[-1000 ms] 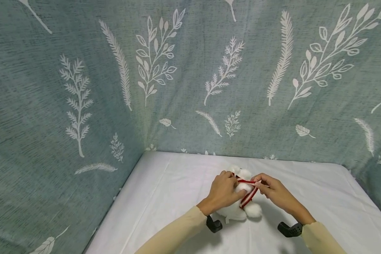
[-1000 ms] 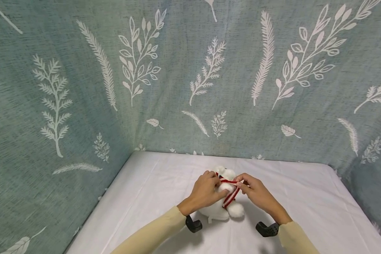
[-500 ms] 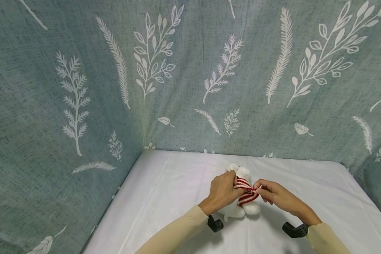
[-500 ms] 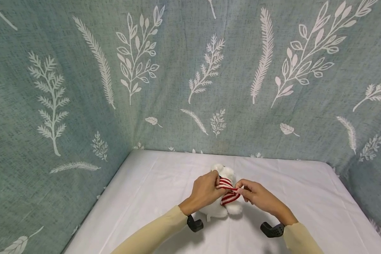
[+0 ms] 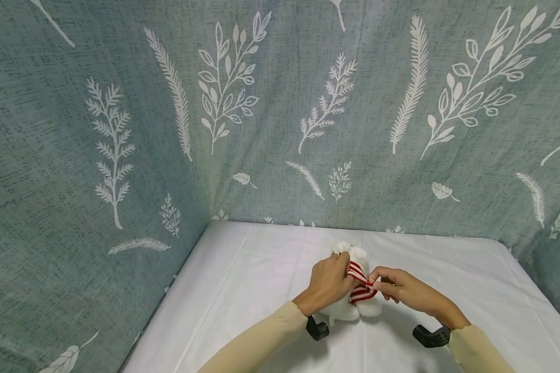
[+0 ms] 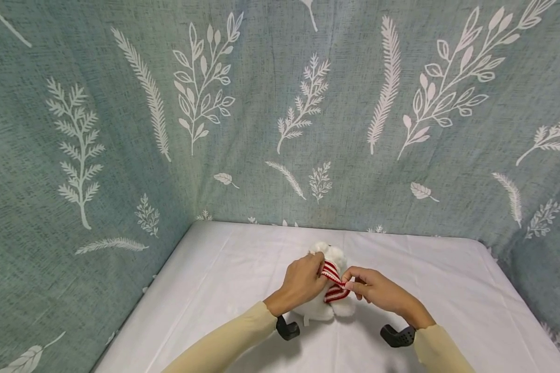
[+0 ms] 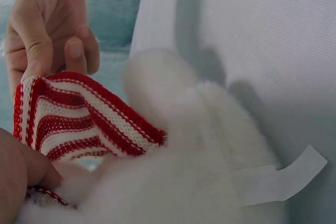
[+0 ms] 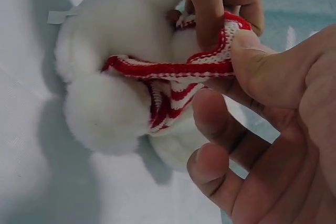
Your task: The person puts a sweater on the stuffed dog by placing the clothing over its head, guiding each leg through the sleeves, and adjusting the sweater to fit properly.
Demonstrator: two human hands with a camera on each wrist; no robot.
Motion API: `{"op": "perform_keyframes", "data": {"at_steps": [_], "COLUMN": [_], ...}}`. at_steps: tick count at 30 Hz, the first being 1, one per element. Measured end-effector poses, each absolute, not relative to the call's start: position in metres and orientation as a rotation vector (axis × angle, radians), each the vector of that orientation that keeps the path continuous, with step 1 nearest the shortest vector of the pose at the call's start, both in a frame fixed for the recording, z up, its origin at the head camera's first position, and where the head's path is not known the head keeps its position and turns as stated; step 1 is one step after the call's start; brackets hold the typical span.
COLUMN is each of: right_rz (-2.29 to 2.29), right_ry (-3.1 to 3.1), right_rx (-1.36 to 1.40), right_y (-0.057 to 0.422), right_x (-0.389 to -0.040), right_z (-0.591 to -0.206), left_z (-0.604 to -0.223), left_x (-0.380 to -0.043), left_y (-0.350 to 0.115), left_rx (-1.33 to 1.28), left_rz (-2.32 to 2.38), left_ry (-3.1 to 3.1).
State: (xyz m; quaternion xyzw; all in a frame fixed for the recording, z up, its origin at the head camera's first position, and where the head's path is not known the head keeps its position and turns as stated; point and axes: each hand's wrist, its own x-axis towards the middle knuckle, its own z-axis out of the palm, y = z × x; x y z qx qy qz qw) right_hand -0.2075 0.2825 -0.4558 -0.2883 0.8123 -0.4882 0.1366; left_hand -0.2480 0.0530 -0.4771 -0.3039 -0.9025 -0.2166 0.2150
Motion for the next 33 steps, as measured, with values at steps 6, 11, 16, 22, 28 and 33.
{"op": "perform_keyframes", "data": {"at_steps": [6,11,16,22,28,33], "right_rz": [-1.385,-1.353,-1.345,-1.312,-1.369,-1.478], "right_ry": [2.385,2.679,2.955,3.038,2.982,2.866], "right_rx": [-0.717,-0.634,-0.456,-0.261,-0.235,-0.163], "right_y": [0.277,0.261,0.242,0.233,0.234,0.233], "right_x": [-0.205,-0.207,-0.216,-0.221,-0.228,-0.232], "right_z": [-0.458,-0.468,-0.472,-0.47,-0.47,-0.471], "left_z": [-0.477,-0.475,-0.471,-0.47,-0.47,-0.468], "left_x": [-0.252,-0.254,-0.254,-0.256,-0.257,-0.258], "left_y": [0.049,0.042,0.037,0.03,0.026,0.026], "left_rx": [-0.924,-0.999,-1.139,-0.946,-0.751,-0.739], "left_rz": [-0.698,-0.796,-0.9,-1.227,-1.408,-1.53], "left_ry": [-2.507,-2.561,-2.599,-2.637,-2.617,-2.639]}}
